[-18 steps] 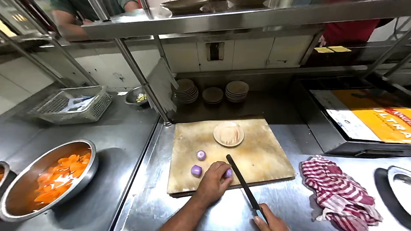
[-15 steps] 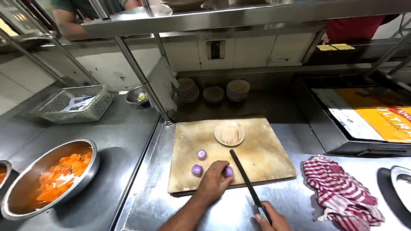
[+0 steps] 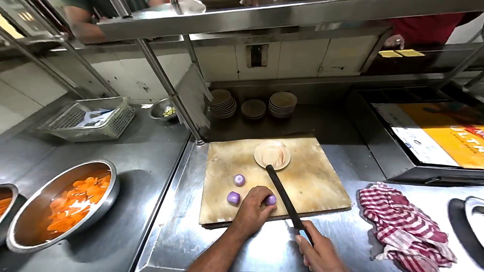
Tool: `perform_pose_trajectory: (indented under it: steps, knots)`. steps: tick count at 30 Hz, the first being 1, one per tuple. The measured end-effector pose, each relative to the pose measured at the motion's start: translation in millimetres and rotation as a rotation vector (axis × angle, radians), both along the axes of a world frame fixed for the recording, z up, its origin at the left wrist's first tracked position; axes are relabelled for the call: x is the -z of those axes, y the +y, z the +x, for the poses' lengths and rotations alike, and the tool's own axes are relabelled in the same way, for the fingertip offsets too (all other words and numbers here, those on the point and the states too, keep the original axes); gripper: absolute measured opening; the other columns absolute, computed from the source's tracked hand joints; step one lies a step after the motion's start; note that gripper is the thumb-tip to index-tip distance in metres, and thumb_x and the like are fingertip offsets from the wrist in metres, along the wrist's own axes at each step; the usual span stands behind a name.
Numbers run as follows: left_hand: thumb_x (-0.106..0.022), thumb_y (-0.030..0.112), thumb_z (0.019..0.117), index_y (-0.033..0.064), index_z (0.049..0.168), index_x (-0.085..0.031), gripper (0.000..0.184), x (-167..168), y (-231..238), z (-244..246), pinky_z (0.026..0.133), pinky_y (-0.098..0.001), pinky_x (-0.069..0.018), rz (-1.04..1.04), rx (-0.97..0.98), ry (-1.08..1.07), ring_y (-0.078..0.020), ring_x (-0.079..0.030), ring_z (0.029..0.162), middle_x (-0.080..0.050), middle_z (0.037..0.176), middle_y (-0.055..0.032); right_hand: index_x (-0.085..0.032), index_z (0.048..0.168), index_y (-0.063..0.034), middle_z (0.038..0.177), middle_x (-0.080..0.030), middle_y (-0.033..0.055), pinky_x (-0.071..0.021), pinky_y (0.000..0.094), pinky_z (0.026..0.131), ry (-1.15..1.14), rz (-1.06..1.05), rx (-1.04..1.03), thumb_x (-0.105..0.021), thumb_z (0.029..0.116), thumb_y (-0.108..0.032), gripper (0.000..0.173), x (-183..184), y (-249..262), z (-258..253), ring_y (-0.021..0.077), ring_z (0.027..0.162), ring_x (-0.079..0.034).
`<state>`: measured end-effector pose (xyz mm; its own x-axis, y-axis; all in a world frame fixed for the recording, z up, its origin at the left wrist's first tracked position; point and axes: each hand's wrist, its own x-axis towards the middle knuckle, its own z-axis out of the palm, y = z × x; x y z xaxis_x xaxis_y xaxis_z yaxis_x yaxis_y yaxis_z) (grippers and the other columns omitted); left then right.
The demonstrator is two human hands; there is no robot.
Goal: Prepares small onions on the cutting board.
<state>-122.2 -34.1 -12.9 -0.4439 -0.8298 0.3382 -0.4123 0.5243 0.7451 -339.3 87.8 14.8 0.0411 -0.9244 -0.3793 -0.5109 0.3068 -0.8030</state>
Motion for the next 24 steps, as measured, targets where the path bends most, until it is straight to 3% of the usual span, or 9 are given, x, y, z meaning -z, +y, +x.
perform_pose_trajectory:
  steps: [6, 9, 10, 13, 15, 17, 21, 24]
  knots:
    - [-0.064, 0.032, 0.1002, 0.0073, 0.125, -0.071, 0.036, -14, -1, 3, 0.101, -0.0332, -0.0532, 0.132, 0.065, -0.005, -0.0169, -0.065, 0.113, -0.068, 0.120, -0.0114, -0.061, 0.125, -0.0046, 0.083, -0.069, 0.0105, -0.0577, 0.0443, 0.064, 0.063, -0.160, 0.040, -0.056, 0.0983, -0.016, 0.030, -10, -6, 0, 0.0233, 0.067, -0.067]
    - [-0.070, 0.029, 0.0961, 0.0055, 0.124, -0.071, 0.036, -32, 9, 7, 0.089, -0.0271, -0.0568, 0.202, 0.103, 0.032, -0.0137, -0.066, 0.101, -0.067, 0.115, -0.0134, -0.069, 0.115, -0.0074, 0.081, -0.069, 0.0037, -0.0537, 0.0344, 0.061, 0.082, -0.334, 0.129, -0.063, 0.0912, -0.020, 0.027, -20, -15, 6, 0.0131, 0.065, -0.063]
    - [-0.073, 0.031, 0.0944, 0.0049, 0.123, -0.071, 0.038, -36, 13, 7, 0.086, -0.0255, -0.0571, 0.217, 0.116, 0.046, -0.0124, -0.066, 0.098, -0.067, 0.113, -0.0130, -0.070, 0.112, -0.0091, 0.079, -0.069, 0.0010, -0.0535, 0.0308, 0.060, 0.073, -0.382, 0.133, -0.063, 0.0916, -0.024, 0.027, -22, -18, 7, 0.0099, 0.064, -0.062]
    - [-0.078, 0.029, 0.0909, 0.0016, 0.122, -0.070, 0.042, -46, 25, 6, 0.079, -0.0235, -0.0583, 0.352, 0.163, 0.167, -0.0083, -0.067, 0.090, -0.069, 0.113, -0.0096, -0.069, 0.113, -0.0087, 0.081, -0.068, -0.0012, -0.0573, 0.0273, 0.060, -0.068, -0.470, 0.013, -0.050, 0.1035, -0.041, 0.038, -23, -29, 2, 0.0077, 0.066, -0.064]
    - [-0.077, 0.022, 0.0908, -0.0012, 0.122, -0.066, 0.040, -55, 29, 6, 0.080, -0.0271, -0.0609, 0.518, 0.216, 0.305, -0.0094, -0.070, 0.090, -0.070, 0.112, -0.0075, -0.068, 0.112, -0.0082, 0.088, -0.066, 0.0014, -0.0561, 0.0285, 0.068, -0.094, -0.484, -0.090, -0.045, 0.1061, -0.045, 0.044, -27, -31, -3, 0.0089, 0.075, -0.063]
    - [-0.072, 0.021, 0.0953, -0.0019, 0.122, -0.065, 0.036, -60, 32, 9, 0.083, -0.0301, -0.0604, 0.634, 0.301, 0.430, -0.0105, -0.070, 0.091, -0.071, 0.110, -0.0055, -0.067, 0.109, -0.0087, 0.085, -0.064, 0.0025, -0.0535, 0.0294, 0.068, -0.070, -0.497, -0.143, -0.043, 0.1068, -0.045, 0.044, -31, -30, -7, 0.0091, 0.074, -0.061]
    - [-0.051, 0.040, 0.1068, 0.0099, 0.120, -0.069, 0.037, -60, 34, 14, 0.076, -0.0226, -0.0550, 0.704, 0.494, 0.508, -0.0013, -0.064, 0.085, -0.070, 0.104, 0.0060, -0.066, 0.100, -0.0092, 0.076, -0.062, 0.0033, -0.0524, 0.0303, 0.061, 0.031, -0.616, -0.182, -0.040, 0.1065, -0.055, 0.053, -38, -31, -10, 0.0103, 0.067, -0.061]
    - [-0.050, 0.043, 0.1063, 0.0183, 0.112, -0.070, 0.032, -64, 40, 14, 0.076, -0.0183, -0.0528, 0.821, 0.510, 0.514, 0.0040, -0.062, 0.085, -0.069, 0.099, 0.0141, -0.066, 0.101, -0.0090, 0.081, -0.066, 0.0054, -0.0551, 0.0323, 0.065, 0.047, -0.664, -0.278, -0.041, 0.1058, -0.057, 0.054, -44, -36, -12, 0.0124, 0.073, -0.065]
